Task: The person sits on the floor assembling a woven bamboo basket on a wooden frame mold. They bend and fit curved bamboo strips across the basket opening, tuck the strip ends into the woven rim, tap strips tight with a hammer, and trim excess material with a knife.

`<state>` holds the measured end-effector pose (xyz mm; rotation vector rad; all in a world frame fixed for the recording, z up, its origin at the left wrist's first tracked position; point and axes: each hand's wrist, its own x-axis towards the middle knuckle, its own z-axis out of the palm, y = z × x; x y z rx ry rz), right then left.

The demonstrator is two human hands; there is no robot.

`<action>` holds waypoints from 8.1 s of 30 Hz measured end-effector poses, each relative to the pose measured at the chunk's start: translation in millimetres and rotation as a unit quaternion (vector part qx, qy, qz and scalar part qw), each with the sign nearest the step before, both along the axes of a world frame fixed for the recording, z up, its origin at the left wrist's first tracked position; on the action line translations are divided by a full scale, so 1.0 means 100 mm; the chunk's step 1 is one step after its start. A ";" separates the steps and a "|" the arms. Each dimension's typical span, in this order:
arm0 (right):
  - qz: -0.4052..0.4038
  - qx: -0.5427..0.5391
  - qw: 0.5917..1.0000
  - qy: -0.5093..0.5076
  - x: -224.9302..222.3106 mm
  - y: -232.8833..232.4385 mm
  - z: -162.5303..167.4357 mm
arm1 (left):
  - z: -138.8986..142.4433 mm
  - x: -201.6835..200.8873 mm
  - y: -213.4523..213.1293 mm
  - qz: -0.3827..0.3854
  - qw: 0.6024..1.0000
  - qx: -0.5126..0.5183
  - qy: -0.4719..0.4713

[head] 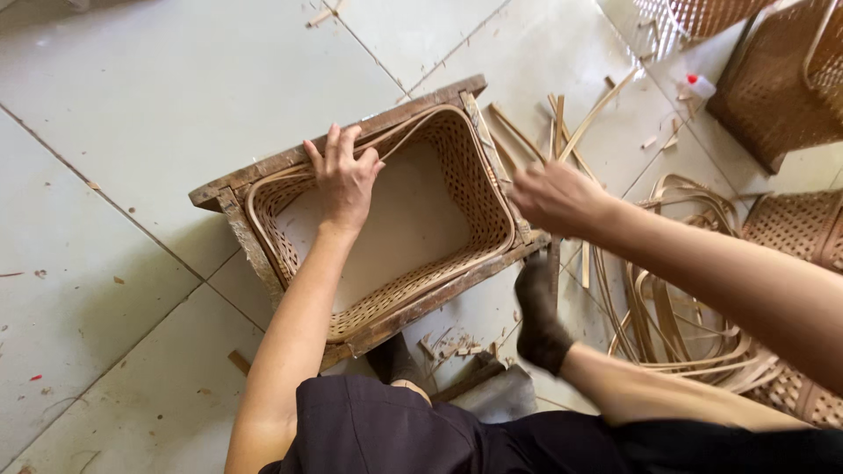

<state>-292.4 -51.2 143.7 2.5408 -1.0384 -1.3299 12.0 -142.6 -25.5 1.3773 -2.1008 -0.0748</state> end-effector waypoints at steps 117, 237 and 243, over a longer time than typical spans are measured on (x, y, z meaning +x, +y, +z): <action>-0.076 0.347 0.715 -0.601 1.21 -0.28 -1.30 | -0.16 0.01 -0.84 -0.074 0.976 0.000 -0.206; -0.156 -0.096 0.664 -0.725 1.65 -0.77 0.95 | 1.27 -1.27 1.45 -0.078 0.846 0.283 0.445; -0.145 -0.114 0.675 -0.715 1.66 -0.83 0.70 | 1.23 -1.29 1.46 -0.040 0.871 0.213 0.441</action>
